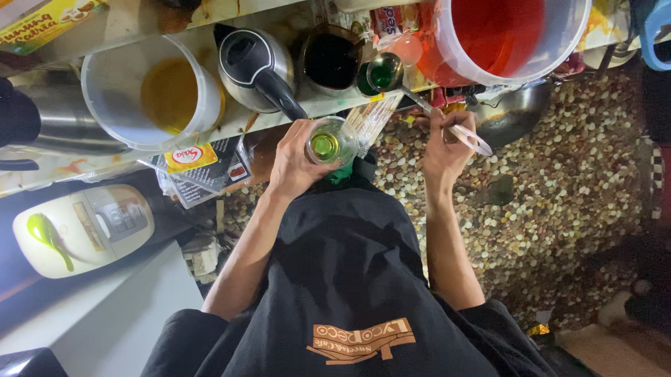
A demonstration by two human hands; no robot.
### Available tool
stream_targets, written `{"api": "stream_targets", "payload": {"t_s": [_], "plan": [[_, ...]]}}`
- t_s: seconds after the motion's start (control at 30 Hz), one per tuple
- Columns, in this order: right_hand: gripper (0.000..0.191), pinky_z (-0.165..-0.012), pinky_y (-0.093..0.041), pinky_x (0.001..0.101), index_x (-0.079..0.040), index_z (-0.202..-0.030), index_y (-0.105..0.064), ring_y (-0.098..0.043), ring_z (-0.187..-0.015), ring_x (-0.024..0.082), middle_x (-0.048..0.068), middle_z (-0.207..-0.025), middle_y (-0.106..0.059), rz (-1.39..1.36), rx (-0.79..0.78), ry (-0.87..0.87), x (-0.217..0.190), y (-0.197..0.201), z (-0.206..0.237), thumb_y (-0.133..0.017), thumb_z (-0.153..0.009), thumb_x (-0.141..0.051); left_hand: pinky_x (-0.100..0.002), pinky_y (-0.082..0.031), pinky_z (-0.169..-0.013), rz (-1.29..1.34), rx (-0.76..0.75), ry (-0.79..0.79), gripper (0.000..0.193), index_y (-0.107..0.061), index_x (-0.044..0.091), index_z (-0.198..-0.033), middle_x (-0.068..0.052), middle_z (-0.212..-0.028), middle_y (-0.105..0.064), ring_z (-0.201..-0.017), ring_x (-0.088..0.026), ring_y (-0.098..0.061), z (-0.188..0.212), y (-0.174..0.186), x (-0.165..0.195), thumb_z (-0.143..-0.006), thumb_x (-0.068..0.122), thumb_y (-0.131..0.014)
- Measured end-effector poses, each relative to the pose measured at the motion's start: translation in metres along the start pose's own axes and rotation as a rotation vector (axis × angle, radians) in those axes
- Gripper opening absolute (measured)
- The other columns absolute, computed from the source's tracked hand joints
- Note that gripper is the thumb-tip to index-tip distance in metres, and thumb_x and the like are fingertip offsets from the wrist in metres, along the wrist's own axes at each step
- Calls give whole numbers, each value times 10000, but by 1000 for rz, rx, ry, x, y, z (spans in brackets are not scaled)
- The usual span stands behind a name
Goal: The person prepares multiple drinks by scooping a red liquid from a large container into plastic cups using a ladle. They add ice cubes and stir the contents with a straw. The person also handles a metal shaker and a green bottle, adding liquids to the cups.
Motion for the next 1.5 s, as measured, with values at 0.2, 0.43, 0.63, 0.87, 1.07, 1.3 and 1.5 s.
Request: {"api": "stream_targets", "payload": {"t_s": [0.2, 0.43, 0.63, 0.87, 1.07, 1.3, 1.5], "plan": [[217, -833, -649, 324, -19, -945, -502, -784, -920, 226, 95, -904, -671, 111, -18, 47, 1, -2, -2, -677, -1056, -84, -382, -555, -934, -13, -1, -15, 758, -592, 36, -1321, -113, -1166, -648, -1068, -287, -667, -2, -1, -8, -667, 152, -958], [239, -817, -608, 306, -16, -934, -490, -776, -919, 215, 114, -901, -687, 144, -6, 54, -3, -7, 1, -678, -1065, -85, -376, -559, -932, -27, 11, -29, 725, -593, 39, -1325, -109, -1167, -656, -1069, -281, -670, -1, 3, -6, -716, 176, -962], [204, -872, -647, 343, -20, -938, -496, -778, -964, 219, 105, -926, -697, 141, -29, 52, -15, -7, -7, -646, -1068, -70, -362, -567, -959, 7, -6, -24, 754, -593, 53, -1332, -98, -1191, -645, -1092, -268, -673, -9, 3, 2, -679, 152, -957], [220, -870, -635, 363, -20, -920, -497, -765, -955, 222, 80, -894, -644, 94, -24, 44, -29, -5, -14, -651, -1068, -70, -353, -558, -923, 29, -17, 29, 776, -604, 60, -1333, -77, -1157, -636, -1055, -242, -658, -21, 3, 18, -644, 135, -955], [205, -904, -621, 361, -16, -921, -532, -765, -984, 215, 134, -962, -699, 161, -43, 94, -28, -2, -22, -651, -1079, -68, -379, -543, -929, -6, -9, -11, 757, -591, 44, -1341, -93, -1155, -632, -1060, -268, -651, -27, 7, 19, -697, 198, -959], [187, -908, -618, 357, 0, -919, -542, -755, -1004, 218, 216, -1079, -752, 170, -89, 128, -85, 7, -83, -636, -1077, -38, -381, -545, -919, 24, 3, 13, 693, -613, 49, -1331, -103, -1158, -646, -1061, -280, -667, -98, 1, 74, -747, 232, -937], [193, -851, -613, 319, -5, -911, -539, -755, -990, 223, 231, -1075, -743, 141, -65, 117, -120, 15, -122, -644, -1069, -42, -381, -548, -929, 16, 8, -12, 702, -604, 46, -1328, -104, -1157, -647, -1061, -280, -667, -142, -2, 110, -748, 259, -937]]}}
Point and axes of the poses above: each hand's wrist, its own z-axis away from the middle knuckle, its own y-axis out of the back of the hand, x = y × z, the point moved 1 cm from there along -z, towards the middle knuckle
